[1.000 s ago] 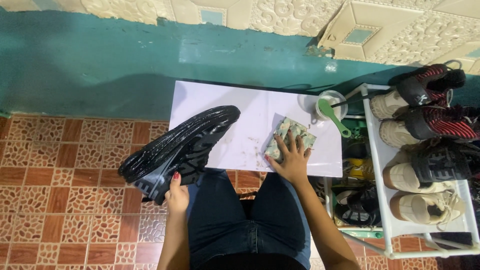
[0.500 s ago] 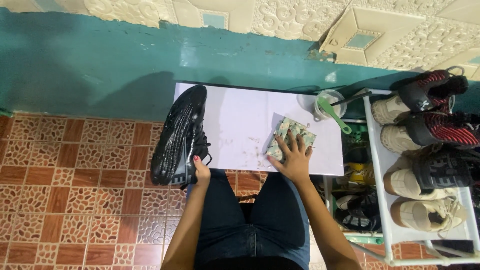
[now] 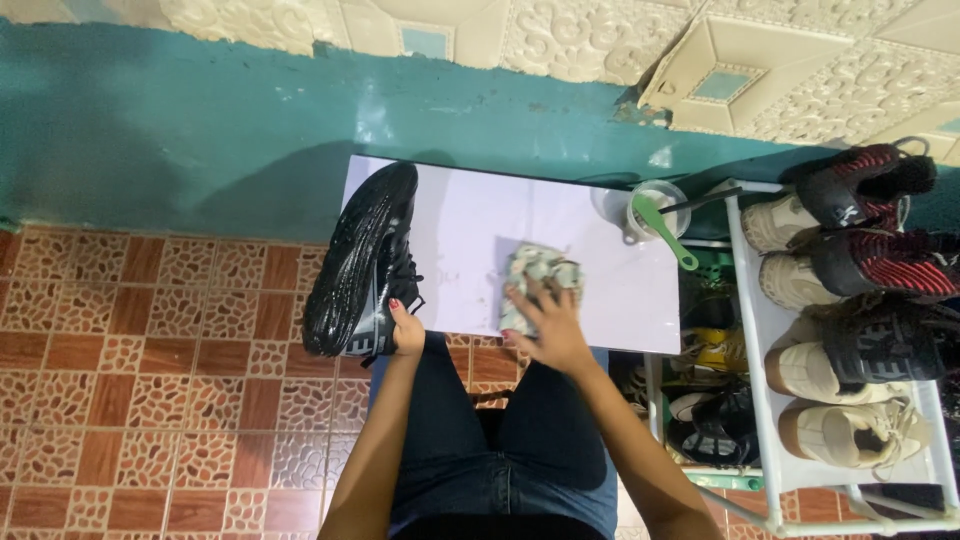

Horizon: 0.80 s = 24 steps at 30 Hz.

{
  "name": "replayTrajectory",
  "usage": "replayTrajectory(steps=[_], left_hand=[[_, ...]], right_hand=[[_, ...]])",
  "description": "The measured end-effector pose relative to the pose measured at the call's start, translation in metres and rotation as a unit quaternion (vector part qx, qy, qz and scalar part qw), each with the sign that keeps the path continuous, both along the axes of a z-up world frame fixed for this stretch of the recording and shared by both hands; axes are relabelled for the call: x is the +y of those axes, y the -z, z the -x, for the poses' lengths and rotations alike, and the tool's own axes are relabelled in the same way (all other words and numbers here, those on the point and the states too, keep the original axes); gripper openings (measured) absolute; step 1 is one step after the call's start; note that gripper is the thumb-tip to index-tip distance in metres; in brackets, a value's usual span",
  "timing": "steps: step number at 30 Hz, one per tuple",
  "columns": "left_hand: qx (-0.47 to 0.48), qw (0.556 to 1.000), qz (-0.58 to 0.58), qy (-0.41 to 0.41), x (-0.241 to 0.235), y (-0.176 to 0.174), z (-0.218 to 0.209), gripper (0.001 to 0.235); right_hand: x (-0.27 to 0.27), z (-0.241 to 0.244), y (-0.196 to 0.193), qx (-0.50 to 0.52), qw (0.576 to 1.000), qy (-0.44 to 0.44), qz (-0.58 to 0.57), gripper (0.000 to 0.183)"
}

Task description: The person sits on the floor and cleans a black sneaker using a green brush and a white cleaning solution. They repeatedly dip the brush into the solution and scrub the shoe's upper, sole, and sides. A patterned cloth is moved aside to access the workspace.

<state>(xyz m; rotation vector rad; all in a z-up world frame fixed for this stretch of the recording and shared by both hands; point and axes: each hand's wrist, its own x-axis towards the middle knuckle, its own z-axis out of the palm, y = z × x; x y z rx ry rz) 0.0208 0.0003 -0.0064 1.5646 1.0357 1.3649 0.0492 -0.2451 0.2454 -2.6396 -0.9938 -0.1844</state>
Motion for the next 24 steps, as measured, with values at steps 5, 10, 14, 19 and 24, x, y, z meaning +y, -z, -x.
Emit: replayTrajectory(steps=[5, 10, 14, 19, 24], left_hand=[[-0.010, 0.998, 0.068, 0.008, 0.007, -0.011, 0.000, 0.040], [-0.026, 0.992, 0.124, 0.019, 0.017, 0.003, -0.011, 0.042], [-0.055, 0.968, 0.217, 0.117, 0.016, 0.006, -0.010, 0.043], [-0.056, 0.978, 0.181, 0.090, 0.026, -0.025, -0.008, 0.039], [0.197, 0.929, -0.312, 0.032, 0.052, -0.001, -0.010, 0.036]], right_hand=[[0.047, 0.001, 0.008, -0.013, 0.997, -0.079, -0.010, 0.070], [0.103, -0.006, 0.001, -0.016, 0.989, -0.144, -0.021, 0.069], [0.135, -0.029, 0.019, -0.025, 0.986, -0.161, -0.018, 0.060], [0.172, -0.065, 0.030, -0.001, 0.986, -0.165, 0.021, 0.064], [0.194, -0.099, 0.018, 0.047, 0.975, -0.201, 0.077, 0.065]])
